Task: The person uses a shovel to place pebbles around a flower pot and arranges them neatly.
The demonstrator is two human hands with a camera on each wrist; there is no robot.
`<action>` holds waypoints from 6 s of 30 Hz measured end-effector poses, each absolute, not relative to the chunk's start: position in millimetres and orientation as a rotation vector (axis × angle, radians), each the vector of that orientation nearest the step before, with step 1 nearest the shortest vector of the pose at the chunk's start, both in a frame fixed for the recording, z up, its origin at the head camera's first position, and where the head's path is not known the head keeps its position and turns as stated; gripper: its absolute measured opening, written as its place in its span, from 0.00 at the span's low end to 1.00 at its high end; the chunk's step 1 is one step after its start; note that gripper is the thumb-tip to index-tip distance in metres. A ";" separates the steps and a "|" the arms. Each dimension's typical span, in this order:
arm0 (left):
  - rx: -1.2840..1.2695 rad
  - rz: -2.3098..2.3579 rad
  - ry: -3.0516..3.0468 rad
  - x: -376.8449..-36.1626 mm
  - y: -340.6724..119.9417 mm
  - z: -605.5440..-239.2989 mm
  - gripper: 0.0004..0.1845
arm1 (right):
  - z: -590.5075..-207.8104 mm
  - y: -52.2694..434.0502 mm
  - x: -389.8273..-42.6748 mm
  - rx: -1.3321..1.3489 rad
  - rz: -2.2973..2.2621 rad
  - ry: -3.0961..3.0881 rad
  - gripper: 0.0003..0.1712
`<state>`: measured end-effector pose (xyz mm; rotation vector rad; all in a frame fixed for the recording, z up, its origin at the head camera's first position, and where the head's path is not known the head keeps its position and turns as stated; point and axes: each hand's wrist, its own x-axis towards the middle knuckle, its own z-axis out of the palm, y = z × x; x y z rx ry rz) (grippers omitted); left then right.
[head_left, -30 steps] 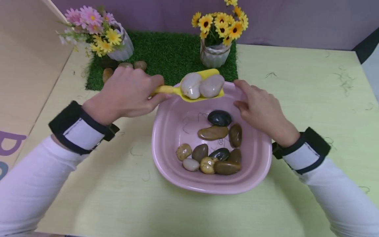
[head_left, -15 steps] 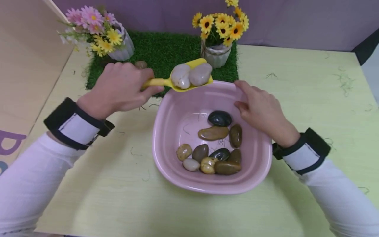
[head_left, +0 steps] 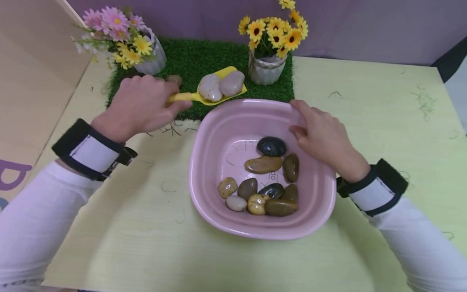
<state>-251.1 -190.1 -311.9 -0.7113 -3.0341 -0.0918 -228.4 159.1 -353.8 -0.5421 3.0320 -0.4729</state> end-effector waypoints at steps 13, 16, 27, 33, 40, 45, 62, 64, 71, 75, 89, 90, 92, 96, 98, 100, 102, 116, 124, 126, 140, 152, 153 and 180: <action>-0.608 -0.097 -3.083 -256.6 -190.2 -317.8 0.29 | -355.2 160.3 -228.4 -0.555 -0.485 3.051 0.31; -0.578 -0.108 -3.092 -257.0 -192.0 -320.6 0.29 | -355.0 160.1 -228.3 -0.555 -0.485 3.047 0.31; -0.469 -0.086 -3.164 -258.4 -198.8 -334.1 0.28 | -354.4 160.1 -228.5 -0.543 -0.484 3.039 0.31; -0.434 -0.073 -3.196 -260.1 -201.5 -341.0 0.28 | -354.5 160.3 -228.9 -0.538 -0.480 3.030 0.32; -0.390 -0.080 -3.210 -261.9 -202.0 -342.8 0.29 | -354.7 160.1 -229.4 -0.535 -0.481 3.034 0.31; -0.383 -0.092 -3.239 -263.0 -202.5 -345.9 0.28 | -354.6 159.7 -229.7 -0.539 -0.484 3.022 0.32; -0.316 -0.151 -3.359 -265.4 -206.4 -359.2 0.29 | -354.8 158.4 -230.4 -0.554 -0.490 3.021 0.31; -0.302 -0.152 -3.365 -264.8 -206.7 -362.4 0.30 | -354.8 158.3 -230.4 -0.551 -0.488 3.019 0.31; -0.266 -0.155 -3.405 -262.1 -208.6 -370.8 0.30 | -354.9 158.1 -230.5 -0.553 -0.486 3.020 0.31; -0.247 -0.171 -3.444 -263.3 -206.4 -369.7 0.31 | -355.0 158.4 -230.3 -0.555 -0.492 3.021 0.31; -0.168 -0.354 -3.531 -267.4 -203.0 -370.6 0.31 | -355.4 159.1 -229.8 -0.568 -0.489 3.033 0.31; -0.163 -0.359 -3.534 -267.7 -203.0 -370.2 0.31 | -355.4 159.3 -229.7 -0.568 -0.489 3.033 0.30; -0.150 -0.378 -3.541 -268.6 -203.5 -369.4 0.31 | -355.1 159.2 -229.7 -0.565 -0.488 3.032 0.31; -0.125 -0.486 -3.541 -270.2 -205.1 -369.7 0.29 | -355.0 159.0 -229.7 -0.553 -0.484 3.029 0.31; -0.122 -0.564 -3.542 -271.0 -206.0 -370.7 0.29 | -355.2 159.0 -229.8 -0.549 -0.482 3.028 0.31; -0.122 -0.644 -3.540 -271.5 -206.8 -371.2 0.29 | -355.3 159.0 -229.8 -0.547 -0.483 3.029 0.31; -0.124 -0.712 -3.538 -271.7 -207.9 -371.1 0.30 | -355.3 159.0 -229.7 -0.548 -0.483 3.030 0.31; -0.010 -1.543 -3.459 -274.7 -214.5 -369.3 0.29 | -354.1 159.5 -229.0 -0.554 -0.489 3.035 0.31; 0.025 -1.616 -3.459 -275.4 -216.5 -369.5 0.27 | -353.6 159.2 -229.0 -0.551 -0.492 3.025 0.31; 0.031 -1.629 -3.462 -275.7 -216.5 -368.7 0.26 | -353.5 159.2 -229.0 -0.548 -0.491 3.023 0.31; 0.021 -1.776 -3.455 -279.8 -221.7 -362.0 0.21 | -355.2 159.3 -229.6 -0.543 -0.488 3.032 0.31; -0.116 -1.884 -3.446 -285.1 -225.2 -356.9 0.18 | -354.1 160.5 -229.2 -0.540 -0.493 3.025 0.31; -0.120 -1.898 -3.442 -285.6 -225.3 -356.5 0.18 | -354.1 160.5 -229.3 -0.543 -0.491 3.027 0.31; -0.185 -1.766 -3.364 -287.3 -216.7 -338.9 0.21 | -356.1 159.5 -230.9 -0.571 -0.502 3.036 0.30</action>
